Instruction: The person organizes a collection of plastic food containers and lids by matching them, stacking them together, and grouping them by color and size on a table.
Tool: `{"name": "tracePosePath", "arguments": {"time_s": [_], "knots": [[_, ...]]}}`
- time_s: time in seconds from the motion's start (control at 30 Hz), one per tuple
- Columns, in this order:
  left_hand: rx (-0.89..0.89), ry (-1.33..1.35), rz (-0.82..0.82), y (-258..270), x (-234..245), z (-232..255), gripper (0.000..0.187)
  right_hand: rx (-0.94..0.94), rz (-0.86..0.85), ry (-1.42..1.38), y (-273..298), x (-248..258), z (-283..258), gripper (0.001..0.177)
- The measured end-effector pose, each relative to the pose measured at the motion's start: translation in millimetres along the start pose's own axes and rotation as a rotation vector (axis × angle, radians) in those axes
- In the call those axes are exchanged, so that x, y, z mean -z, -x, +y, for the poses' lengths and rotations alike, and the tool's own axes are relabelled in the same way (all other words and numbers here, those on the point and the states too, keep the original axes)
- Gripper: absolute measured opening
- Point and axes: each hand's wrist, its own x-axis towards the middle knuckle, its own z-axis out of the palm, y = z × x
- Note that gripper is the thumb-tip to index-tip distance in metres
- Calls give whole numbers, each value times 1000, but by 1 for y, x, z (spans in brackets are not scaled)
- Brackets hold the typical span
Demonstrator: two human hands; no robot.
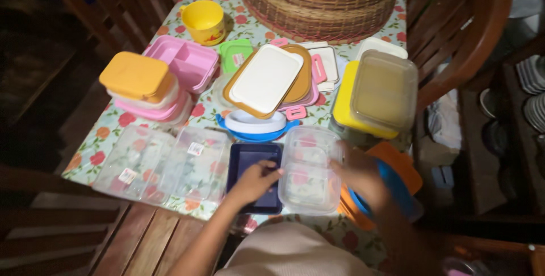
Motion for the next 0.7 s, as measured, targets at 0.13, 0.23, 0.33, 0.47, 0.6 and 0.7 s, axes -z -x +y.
{"name": "tracePosePath", "arguments": {"time_s": [0.13,0.23,0.33,0.47,0.6,0.7], "knots": [[-179,-63,22,9,-20,-17,69,215,324,-30,3,-40,8,75],[-417,-63,97,18,-18,-15,75,250,377,-85,4,-47,9,82],[-564,85,147,32,-14,0,85,205,292,-310,6,-34,-14,78],[-111,594,109,61,19,27,99,158,318,-531,-13,-35,-54,80],[-255,794,291,93,80,20,93,115,102,-1135,-115,-71,-39,68],[-263,753,468,124,115,16,89,181,586,-750,-205,-94,-36,83]]}}
